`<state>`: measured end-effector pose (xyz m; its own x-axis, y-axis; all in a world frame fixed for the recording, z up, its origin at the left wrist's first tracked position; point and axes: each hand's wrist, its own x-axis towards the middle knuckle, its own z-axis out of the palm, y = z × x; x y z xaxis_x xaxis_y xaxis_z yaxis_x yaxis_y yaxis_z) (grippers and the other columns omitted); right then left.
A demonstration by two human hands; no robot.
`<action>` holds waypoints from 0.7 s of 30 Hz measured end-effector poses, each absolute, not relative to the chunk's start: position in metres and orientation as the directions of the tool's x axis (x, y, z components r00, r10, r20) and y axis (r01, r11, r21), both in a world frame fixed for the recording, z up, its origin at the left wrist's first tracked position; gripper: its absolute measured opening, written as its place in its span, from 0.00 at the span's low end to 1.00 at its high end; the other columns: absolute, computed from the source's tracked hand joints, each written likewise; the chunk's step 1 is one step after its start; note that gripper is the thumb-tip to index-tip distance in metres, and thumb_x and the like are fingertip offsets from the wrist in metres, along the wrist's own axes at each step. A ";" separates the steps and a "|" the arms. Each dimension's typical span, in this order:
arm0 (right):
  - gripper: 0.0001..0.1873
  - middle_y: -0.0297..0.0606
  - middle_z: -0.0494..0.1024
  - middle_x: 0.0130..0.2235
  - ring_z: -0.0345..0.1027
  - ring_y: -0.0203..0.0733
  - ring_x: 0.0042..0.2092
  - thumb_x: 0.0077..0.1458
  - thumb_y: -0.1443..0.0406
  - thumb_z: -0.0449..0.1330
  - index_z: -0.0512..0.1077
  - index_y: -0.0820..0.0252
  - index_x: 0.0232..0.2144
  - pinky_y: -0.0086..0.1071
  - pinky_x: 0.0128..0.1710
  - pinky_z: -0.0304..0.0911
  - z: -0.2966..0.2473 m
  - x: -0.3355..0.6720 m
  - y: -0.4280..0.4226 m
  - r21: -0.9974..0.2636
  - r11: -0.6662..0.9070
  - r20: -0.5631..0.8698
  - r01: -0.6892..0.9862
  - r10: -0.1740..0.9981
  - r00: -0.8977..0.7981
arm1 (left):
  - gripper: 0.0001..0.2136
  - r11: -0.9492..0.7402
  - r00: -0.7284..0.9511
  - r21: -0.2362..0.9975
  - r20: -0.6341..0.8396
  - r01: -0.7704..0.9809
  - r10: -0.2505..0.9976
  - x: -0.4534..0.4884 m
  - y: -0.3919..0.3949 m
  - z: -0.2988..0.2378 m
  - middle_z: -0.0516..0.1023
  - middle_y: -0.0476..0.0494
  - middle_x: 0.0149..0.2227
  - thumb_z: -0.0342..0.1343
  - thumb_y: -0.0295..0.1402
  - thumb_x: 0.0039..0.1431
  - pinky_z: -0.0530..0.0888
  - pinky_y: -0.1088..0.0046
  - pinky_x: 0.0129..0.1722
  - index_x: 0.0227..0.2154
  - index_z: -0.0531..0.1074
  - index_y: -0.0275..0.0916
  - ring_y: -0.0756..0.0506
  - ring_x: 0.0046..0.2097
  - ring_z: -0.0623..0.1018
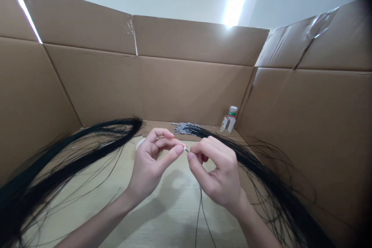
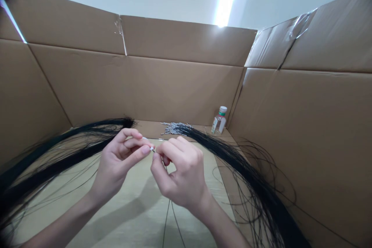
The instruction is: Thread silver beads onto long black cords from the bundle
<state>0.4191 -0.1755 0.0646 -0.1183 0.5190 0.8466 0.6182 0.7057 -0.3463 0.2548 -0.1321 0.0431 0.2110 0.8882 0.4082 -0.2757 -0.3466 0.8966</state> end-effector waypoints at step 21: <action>0.10 0.29 0.66 0.24 0.57 0.33 0.28 0.60 0.72 0.58 0.68 0.60 0.25 0.33 0.29 0.51 0.064 0.420 -0.174 -0.337 0.698 0.846 0.631 0.519 -0.123 | 0.13 -0.250 0.323 0.910 0.358 -0.331 0.876 0.251 -0.128 0.043 0.85 0.52 0.36 0.67 0.34 0.62 0.74 0.74 0.43 0.41 0.67 0.43 0.49 0.40 0.82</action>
<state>0.4198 -0.1744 0.0638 -0.1228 0.5195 0.8456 0.6312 0.6984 -0.3374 0.2511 -0.1284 0.0434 0.3228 0.8760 0.3583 -0.3314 -0.2500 0.9098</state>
